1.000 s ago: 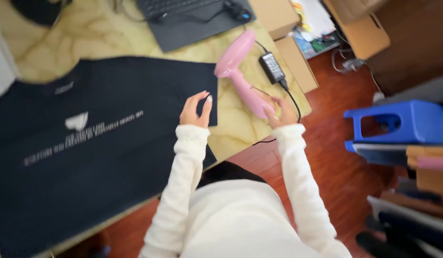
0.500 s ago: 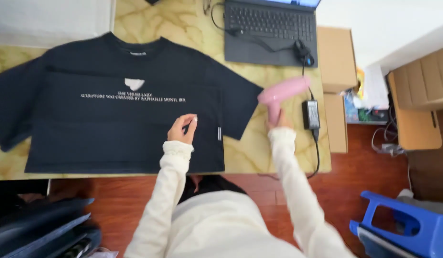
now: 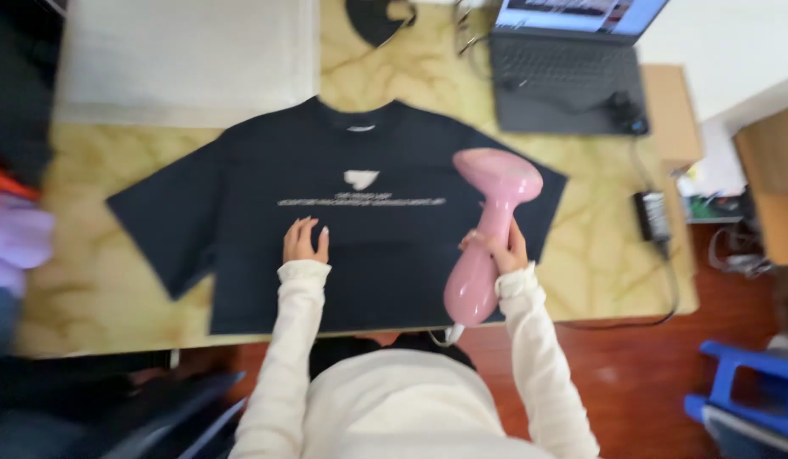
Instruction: Folding a black t-shirt on a table and using a handheld steamer to remove wrinkles.
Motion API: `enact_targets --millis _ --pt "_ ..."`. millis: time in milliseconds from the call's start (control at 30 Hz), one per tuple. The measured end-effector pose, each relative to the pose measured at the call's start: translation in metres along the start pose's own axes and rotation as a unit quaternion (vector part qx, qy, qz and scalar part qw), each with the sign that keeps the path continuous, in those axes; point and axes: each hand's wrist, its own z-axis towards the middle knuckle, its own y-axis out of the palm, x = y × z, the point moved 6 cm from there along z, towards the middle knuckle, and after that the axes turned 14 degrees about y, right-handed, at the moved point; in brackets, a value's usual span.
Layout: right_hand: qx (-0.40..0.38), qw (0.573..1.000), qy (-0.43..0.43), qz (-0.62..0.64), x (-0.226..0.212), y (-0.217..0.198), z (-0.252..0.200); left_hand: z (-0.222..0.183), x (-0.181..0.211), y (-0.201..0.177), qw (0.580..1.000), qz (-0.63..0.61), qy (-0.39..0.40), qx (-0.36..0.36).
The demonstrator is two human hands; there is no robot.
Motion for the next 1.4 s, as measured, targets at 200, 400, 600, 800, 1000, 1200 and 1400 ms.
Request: enact_targets --millis 200,400,600,800,1000,1200,1400 --pt "-0.083 0.991 0.097 0.030 0.030 0.120 0.002 0.019 -0.050 0.000 0.998 -0.005 0.047 -0.032" --pt "-0.111 0.982 0.145 0.037 0.065 0.180 0.022 0.053 -0.051 0.032 0.989 -0.030 0.104 -0.104" --pt "-0.104 0.982 0.160 0.002 0.091 0.186 0.049 0.059 -0.029 0.017 0.970 0.108 0.116 -0.185" --pt "-0.024 0.988 0.137 0.065 0.071 0.153 0.049 0.060 -0.028 0.015 0.972 0.125 0.131 -0.150" --pt "0.081 0.989 0.122 0.031 0.056 0.039 0.083 0.059 -0.028 0.016 0.968 0.123 0.141 -0.166" --pt "0.106 0.985 0.131 0.047 0.037 -0.008 0.090 0.061 -0.027 0.017 0.969 0.101 0.105 -0.199" --pt "0.110 0.991 0.082 0.009 0.036 -0.010 0.101 0.062 -0.024 0.014 0.971 0.110 0.108 -0.180"
